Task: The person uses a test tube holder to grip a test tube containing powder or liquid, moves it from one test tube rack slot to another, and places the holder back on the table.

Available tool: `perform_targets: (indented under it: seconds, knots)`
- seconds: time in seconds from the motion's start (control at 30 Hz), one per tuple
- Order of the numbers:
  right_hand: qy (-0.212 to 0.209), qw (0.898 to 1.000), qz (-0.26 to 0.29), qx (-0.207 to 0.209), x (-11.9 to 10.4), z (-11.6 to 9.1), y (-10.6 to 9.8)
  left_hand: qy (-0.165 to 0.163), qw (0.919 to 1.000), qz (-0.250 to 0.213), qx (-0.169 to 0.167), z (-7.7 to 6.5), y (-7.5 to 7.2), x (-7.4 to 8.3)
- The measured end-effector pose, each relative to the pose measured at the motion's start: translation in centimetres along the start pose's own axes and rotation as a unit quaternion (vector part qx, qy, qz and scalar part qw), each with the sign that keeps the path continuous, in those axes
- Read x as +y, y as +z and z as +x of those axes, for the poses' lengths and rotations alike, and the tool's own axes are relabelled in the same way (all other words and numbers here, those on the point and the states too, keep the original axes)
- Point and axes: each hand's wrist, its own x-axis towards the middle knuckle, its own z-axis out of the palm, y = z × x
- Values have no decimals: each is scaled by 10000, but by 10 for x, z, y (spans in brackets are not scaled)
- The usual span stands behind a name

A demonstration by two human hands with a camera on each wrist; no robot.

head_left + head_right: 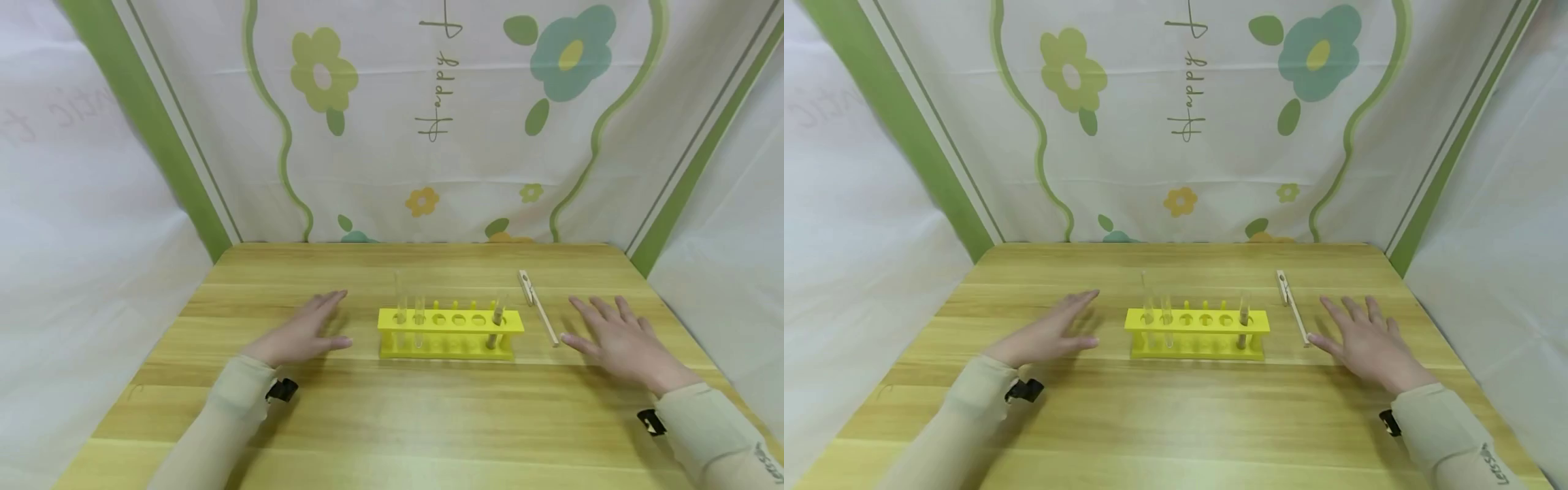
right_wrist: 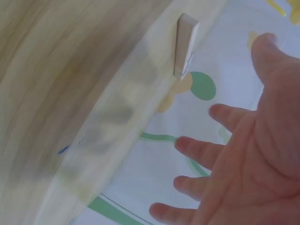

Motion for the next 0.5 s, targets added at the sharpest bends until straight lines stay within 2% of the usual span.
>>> perform_targets:
  seconds: [0.1,0.23,0.4,0.5]
  knots:
    - [-80,9999,-88,45,-1,1,-1,150,9986,-513,-34,6,5,6]
    - [-334,9988,-291,220,-1,3,1,265,9935,-1099,134,14,13,13]
    - [-421,9978,-202,472,-1,6,3,600,9772,-2033,112,27,26,21]
    - [-351,9980,-37,532,-1,8,2,594,9676,-2454,11,33,35,24]
